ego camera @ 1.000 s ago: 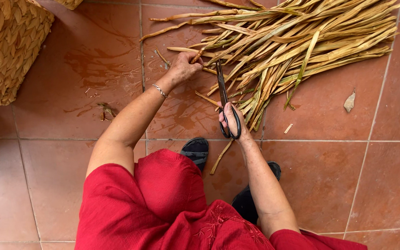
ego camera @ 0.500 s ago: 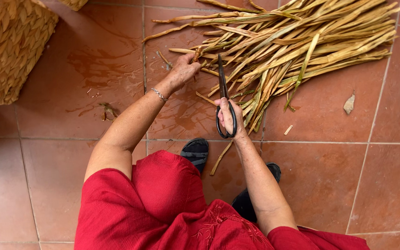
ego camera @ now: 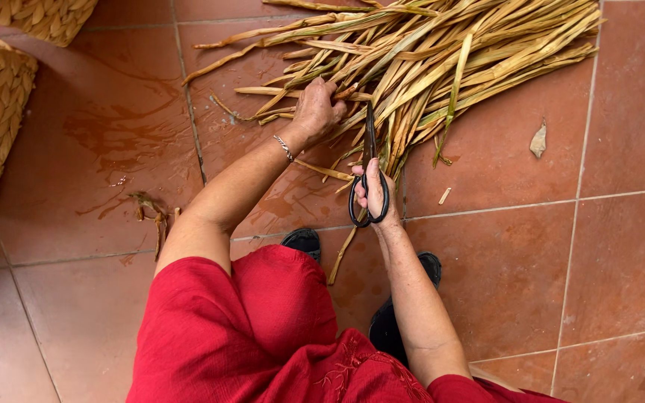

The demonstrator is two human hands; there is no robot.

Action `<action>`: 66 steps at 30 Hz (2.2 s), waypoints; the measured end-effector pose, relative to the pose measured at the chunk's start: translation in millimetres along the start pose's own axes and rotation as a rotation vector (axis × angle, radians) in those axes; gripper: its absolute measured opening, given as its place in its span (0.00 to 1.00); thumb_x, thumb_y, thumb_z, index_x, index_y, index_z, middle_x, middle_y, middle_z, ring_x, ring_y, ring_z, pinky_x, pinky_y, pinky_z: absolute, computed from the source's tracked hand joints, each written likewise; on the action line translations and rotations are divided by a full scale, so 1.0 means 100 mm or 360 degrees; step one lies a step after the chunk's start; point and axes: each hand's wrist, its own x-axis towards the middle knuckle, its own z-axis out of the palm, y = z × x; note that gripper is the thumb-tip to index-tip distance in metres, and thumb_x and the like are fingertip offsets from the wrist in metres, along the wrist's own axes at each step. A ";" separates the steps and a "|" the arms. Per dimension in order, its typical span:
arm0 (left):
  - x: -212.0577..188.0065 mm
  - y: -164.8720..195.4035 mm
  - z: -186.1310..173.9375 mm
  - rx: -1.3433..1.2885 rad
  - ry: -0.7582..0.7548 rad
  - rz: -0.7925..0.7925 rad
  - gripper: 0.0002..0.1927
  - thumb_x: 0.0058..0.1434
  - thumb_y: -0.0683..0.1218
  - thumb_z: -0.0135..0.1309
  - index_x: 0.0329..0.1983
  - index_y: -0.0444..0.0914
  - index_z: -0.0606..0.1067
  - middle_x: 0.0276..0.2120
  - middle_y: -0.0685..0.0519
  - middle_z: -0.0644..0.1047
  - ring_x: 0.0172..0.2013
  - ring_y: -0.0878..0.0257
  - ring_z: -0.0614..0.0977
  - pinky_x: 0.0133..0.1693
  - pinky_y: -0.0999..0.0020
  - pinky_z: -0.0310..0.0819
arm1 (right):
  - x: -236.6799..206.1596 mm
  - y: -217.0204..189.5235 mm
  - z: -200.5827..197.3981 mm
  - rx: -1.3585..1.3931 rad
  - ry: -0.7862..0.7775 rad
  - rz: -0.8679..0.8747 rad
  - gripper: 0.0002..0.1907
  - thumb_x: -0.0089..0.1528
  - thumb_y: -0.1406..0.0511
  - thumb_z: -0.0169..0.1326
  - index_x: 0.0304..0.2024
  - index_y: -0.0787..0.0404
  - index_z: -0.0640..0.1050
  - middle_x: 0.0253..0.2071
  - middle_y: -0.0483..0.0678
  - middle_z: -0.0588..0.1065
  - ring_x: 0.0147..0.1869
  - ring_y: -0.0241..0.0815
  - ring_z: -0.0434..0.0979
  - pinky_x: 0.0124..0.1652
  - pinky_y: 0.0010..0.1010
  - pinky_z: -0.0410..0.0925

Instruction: The person sits on a tiled floor and uses scissors to cut dried palm leaves into smaller pieces. The person repeatedly picks up leaves, trims them, and places the cut pieces on the floor.

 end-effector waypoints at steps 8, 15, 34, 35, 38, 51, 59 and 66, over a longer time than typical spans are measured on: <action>0.12 0.12 0.14 -0.0252 -0.0015 -0.0214 0.17 0.57 0.43 0.59 0.50 0.39 0.78 0.44 0.45 0.75 0.42 0.51 0.79 0.44 0.56 0.78 | 0.00 0.02 -0.05 -0.0086 -0.0035 -0.0022 0.40 0.69 0.40 0.38 0.55 0.71 0.76 0.21 0.40 0.66 0.20 0.28 0.61 0.22 0.20 0.57; -0.02 -0.06 -0.11 -0.0673 -0.0206 -0.0274 0.12 0.61 0.49 0.56 0.41 0.36 0.78 0.32 0.50 0.81 0.34 0.63 0.80 0.43 0.65 0.77 | 0.09 -0.08 -0.08 -0.0168 -0.0230 -0.0197 0.43 0.67 0.39 0.39 0.64 0.68 0.70 0.26 0.39 0.68 0.24 0.27 0.63 0.25 0.20 0.62; -0.11 -0.25 -0.32 -0.0891 -0.0025 -0.0209 0.12 0.64 0.40 0.52 0.51 0.38 0.73 0.37 0.51 0.79 0.35 0.66 0.79 0.39 0.68 0.79 | 0.13 -0.16 -0.12 0.0076 0.0068 -0.0146 0.40 0.70 0.40 0.37 0.52 0.72 0.76 0.20 0.39 0.65 0.18 0.27 0.59 0.19 0.21 0.55; -0.10 -0.25 -0.31 -0.0852 0.0001 -0.0120 0.11 0.65 0.40 0.55 0.50 0.38 0.73 0.38 0.51 0.79 0.37 0.67 0.79 0.41 0.68 0.79 | 0.09 -0.10 -0.15 0.0073 0.0113 -0.0136 0.40 0.70 0.40 0.37 0.52 0.72 0.75 0.20 0.39 0.65 0.18 0.28 0.59 0.19 0.21 0.54; -0.06 -0.17 -0.17 -0.0799 -0.0091 -0.0216 0.09 0.64 0.42 0.61 0.47 0.39 0.76 0.38 0.53 0.79 0.38 0.67 0.80 0.41 0.70 0.82 | -0.01 0.03 -0.20 0.0045 0.0158 -0.0190 0.40 0.70 0.40 0.37 0.53 0.72 0.75 0.20 0.39 0.65 0.18 0.28 0.59 0.20 0.21 0.56; 0.11 -0.03 -0.14 0.0678 -0.0153 0.0233 0.13 0.66 0.46 0.57 0.53 0.47 0.78 0.24 0.53 0.76 0.21 0.65 0.73 0.22 0.64 0.72 | -0.13 0.16 -0.28 0.0100 0.0328 -0.0155 0.40 0.69 0.40 0.37 0.52 0.71 0.76 0.20 0.40 0.65 0.19 0.28 0.60 0.21 0.21 0.57; 0.21 0.14 0.07 0.0069 -0.0303 -0.0038 0.05 0.66 0.48 0.56 0.43 0.48 0.80 0.27 0.53 0.79 0.27 0.57 0.78 0.28 0.56 0.77 | -0.16 0.15 -0.21 0.0082 0.0323 -0.0170 0.38 0.70 0.41 0.38 0.53 0.70 0.76 0.20 0.40 0.65 0.20 0.28 0.60 0.21 0.21 0.57; 0.24 0.36 0.26 0.0354 0.0020 0.0326 0.11 0.57 0.46 0.63 0.38 0.37 0.75 0.33 0.41 0.80 0.35 0.39 0.82 0.38 0.44 0.75 | -0.23 0.18 -0.20 0.0100 0.0313 -0.0170 0.38 0.70 0.42 0.39 0.53 0.71 0.76 0.20 0.40 0.65 0.19 0.28 0.60 0.20 0.21 0.56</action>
